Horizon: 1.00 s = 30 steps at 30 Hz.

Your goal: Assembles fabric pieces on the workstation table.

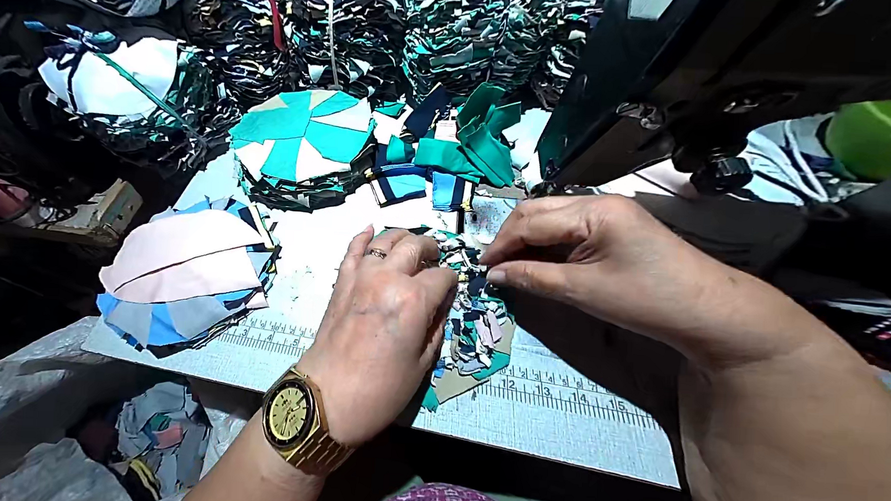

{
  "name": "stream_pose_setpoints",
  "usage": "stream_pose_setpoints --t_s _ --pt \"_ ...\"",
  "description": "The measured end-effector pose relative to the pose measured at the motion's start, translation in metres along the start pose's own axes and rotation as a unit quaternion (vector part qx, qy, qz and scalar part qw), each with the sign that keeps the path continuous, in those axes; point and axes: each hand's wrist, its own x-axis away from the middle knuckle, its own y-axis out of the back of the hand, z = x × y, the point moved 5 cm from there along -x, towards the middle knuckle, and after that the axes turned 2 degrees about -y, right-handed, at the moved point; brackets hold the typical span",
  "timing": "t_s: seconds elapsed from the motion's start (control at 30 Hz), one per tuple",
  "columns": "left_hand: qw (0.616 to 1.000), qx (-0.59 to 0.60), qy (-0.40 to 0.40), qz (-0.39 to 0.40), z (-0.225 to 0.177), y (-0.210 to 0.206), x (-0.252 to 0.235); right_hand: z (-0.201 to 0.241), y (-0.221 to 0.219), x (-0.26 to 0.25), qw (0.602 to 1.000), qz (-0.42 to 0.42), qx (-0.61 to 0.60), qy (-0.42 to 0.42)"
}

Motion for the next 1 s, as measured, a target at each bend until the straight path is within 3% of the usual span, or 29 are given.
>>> stream_pose_setpoints --t_s 0.17,0.4,0.6,0.73,0.87,1.0 --pt "0.999 0.029 0.002 0.021 -0.001 -0.004 0.006 0.003 -0.013 0.001 0.996 0.026 0.081 0.031" --pt "0.998 0.028 -0.003 0.058 0.001 -0.004 0.01 0.003 -0.013 0.001 0.996 0.022 0.083 0.026" --pt "0.999 0.035 0.024 -0.026 0.021 0.022 0.014 0.01 -0.003 -0.002 0.994 -0.075 0.071 0.036" --pt "0.993 -0.004 0.093 -0.073 0.041 0.036 0.027 0.015 -0.023 -0.004 0.988 -0.056 0.118 0.078" --pt "0.988 -0.025 0.128 -0.077 0.048 0.032 0.042 0.009 -0.041 -0.005 0.984 -0.005 0.163 0.069" --pt "0.987 -0.02 0.137 -0.08 0.049 0.026 0.052 0.016 -0.032 -0.005 0.986 -0.045 0.136 0.08"
